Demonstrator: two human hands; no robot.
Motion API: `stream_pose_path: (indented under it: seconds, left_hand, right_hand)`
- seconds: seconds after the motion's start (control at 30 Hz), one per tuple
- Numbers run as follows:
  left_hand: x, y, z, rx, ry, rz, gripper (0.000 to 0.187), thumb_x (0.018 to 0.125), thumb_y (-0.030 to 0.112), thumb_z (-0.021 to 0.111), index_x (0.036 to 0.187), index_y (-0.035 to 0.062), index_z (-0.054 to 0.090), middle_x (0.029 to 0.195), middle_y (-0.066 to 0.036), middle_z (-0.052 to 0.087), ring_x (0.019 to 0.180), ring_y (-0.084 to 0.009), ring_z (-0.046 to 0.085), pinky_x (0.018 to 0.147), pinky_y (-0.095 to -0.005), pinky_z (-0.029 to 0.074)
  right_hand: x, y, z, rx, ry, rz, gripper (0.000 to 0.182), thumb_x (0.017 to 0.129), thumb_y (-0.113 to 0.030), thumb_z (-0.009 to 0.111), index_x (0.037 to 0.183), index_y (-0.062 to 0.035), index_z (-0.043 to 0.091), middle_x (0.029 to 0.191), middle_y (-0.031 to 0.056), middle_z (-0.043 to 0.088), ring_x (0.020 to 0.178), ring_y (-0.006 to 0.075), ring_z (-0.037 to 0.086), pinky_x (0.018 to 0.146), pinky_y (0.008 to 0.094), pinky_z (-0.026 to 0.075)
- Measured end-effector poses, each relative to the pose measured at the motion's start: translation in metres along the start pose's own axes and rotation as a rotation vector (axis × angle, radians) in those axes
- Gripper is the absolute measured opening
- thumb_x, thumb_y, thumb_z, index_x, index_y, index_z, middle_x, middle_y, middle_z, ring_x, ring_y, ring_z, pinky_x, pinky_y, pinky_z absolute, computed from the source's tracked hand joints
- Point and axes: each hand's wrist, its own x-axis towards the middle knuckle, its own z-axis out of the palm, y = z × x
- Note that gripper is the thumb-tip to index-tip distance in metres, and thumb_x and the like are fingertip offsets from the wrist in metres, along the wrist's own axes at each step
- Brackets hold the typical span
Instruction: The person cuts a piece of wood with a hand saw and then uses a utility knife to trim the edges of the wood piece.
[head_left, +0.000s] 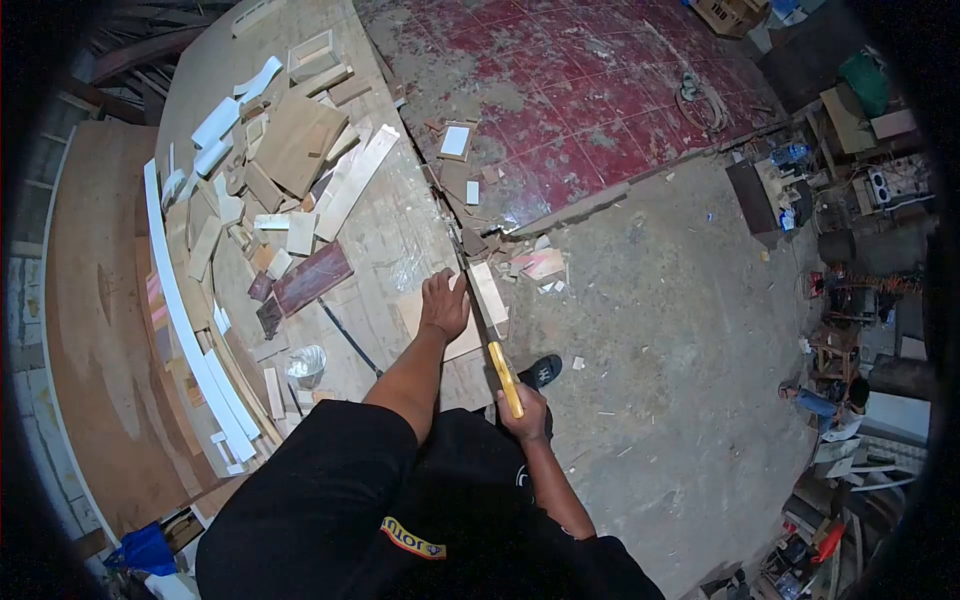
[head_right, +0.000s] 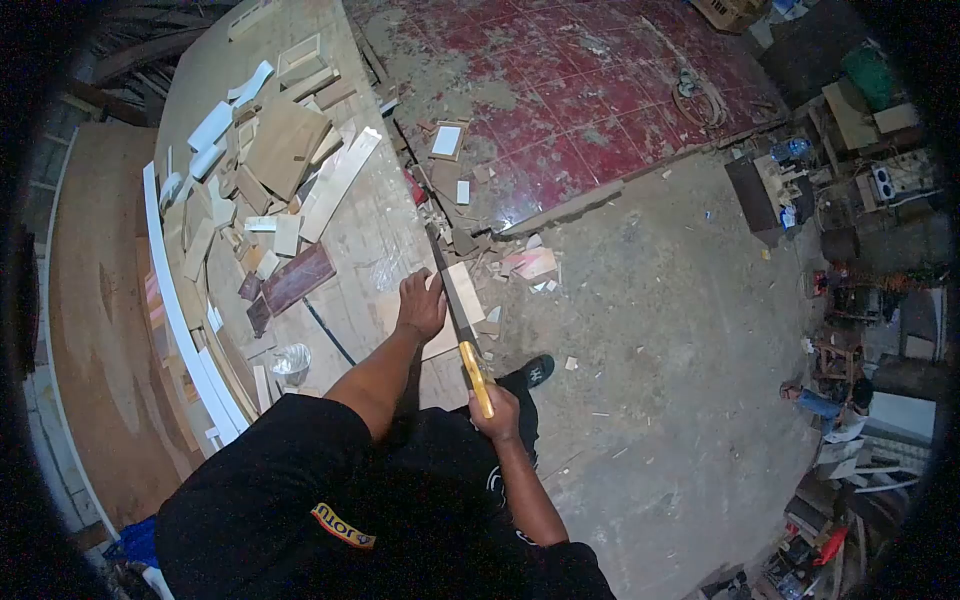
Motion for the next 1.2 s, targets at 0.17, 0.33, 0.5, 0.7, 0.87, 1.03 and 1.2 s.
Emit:
stream_pose_path:
  seconds: [0.17, 0.33, 0.5, 0.7, 0.87, 1.03, 1.2]
  left_hand:
    - [0.002, 0.003, 0.0, -0.017, -0.01, -0.024, 0.057, 0.085, 0.026, 0.063, 0.138, 0.008, 0.052, 0.134, -0.017, 0.046, 0.129, -0.0349, 0.04, 0.11, -0.0506, 0.027]
    - [0.002, 0.002, 0.006, -0.006, 0.004, -0.041, 0.061, 0.083, 0.028, 0.064, 0.139, 0.0079, 0.051, 0.134, -0.019, 0.046, 0.131, -0.0364, 0.04, 0.111, -0.0522, 0.027]
    - [0.002, -0.001, 0.009, -0.017, 0.035, -0.028, 0.062, 0.082, 0.031, 0.064, 0.139, 0.0083, 0.051, 0.133, -0.019, 0.047, 0.128, -0.0361, 0.041, 0.109, -0.0531, 0.028]
    - [0.004, -0.001, 0.006, -0.025, 0.04, -0.034, 0.061, 0.082, 0.033, 0.063, 0.139, 0.0116, 0.052, 0.129, -0.017, 0.049, 0.125, -0.0349, 0.042, 0.105, -0.0531, 0.029]
    - [0.005, 0.0, 0.004, -0.045, 0.034, -0.056, 0.059, 0.082, 0.032, 0.063, 0.138, 0.014, 0.055, 0.128, -0.017, 0.05, 0.125, -0.0341, 0.043, 0.104, -0.0533, 0.029]
    - [0.006, 0.001, 0.001, -0.084, 0.051, -0.044, 0.06, 0.08, 0.031, 0.063, 0.137, 0.0132, 0.054, 0.127, -0.019, 0.049, 0.123, -0.0373, 0.044, 0.104, -0.0548, 0.03]
    - [0.005, 0.001, 0.001, -0.089, 0.048, -0.053, 0.061, 0.08, 0.032, 0.064, 0.137, 0.0135, 0.055, 0.127, -0.02, 0.049, 0.124, -0.0372, 0.043, 0.103, -0.0552, 0.029]
  right_hand:
    - [-0.007, 0.002, 0.003, -0.002, 0.009, -0.007, 0.018, 0.086, -0.017, 0.075, 0.083, -0.0028, 0.064, 0.07, 0.0173, 0.062, 0.064, 0.0384, 0.065, 0.059, 0.044, 0.051]
    - [-0.014, 0.005, 0.005, 0.023, 0.008, 0.009, 0.019, 0.085, -0.016, 0.075, 0.081, -0.0032, 0.062, 0.068, 0.0166, 0.06, 0.063, 0.0383, 0.064, 0.058, 0.0436, 0.05]
    - [-0.023, 0.003, 0.005, 0.031, -0.005, 0.024, 0.017, 0.085, -0.015, 0.075, 0.081, -0.0032, 0.062, 0.069, 0.0172, 0.06, 0.063, 0.0386, 0.064, 0.058, 0.0445, 0.051]
    - [-0.024, -0.001, -0.003, 0.009, -0.043, 0.092, 0.015, 0.085, -0.014, 0.074, 0.083, -0.0029, 0.064, 0.073, 0.0183, 0.064, 0.066, 0.0396, 0.066, 0.06, 0.0453, 0.053]
    - [-0.023, -0.002, -0.007, 0.009, -0.048, 0.103, 0.015, 0.084, -0.014, 0.074, 0.082, -0.0031, 0.064, 0.074, 0.0184, 0.065, 0.068, 0.0398, 0.067, 0.061, 0.0447, 0.054]
    - [-0.029, -0.003, -0.011, 0.021, -0.047, 0.105, 0.016, 0.084, -0.013, 0.074, 0.082, -0.0021, 0.062, 0.072, 0.0182, 0.064, 0.065, 0.0397, 0.066, 0.059, 0.0445, 0.053]
    - [-0.033, 0.002, -0.015, 0.007, -0.058, 0.073, 0.018, 0.083, -0.011, 0.075, 0.079, -0.0022, 0.059, 0.069, 0.0173, 0.061, 0.061, 0.0394, 0.063, 0.057, 0.0451, 0.051]
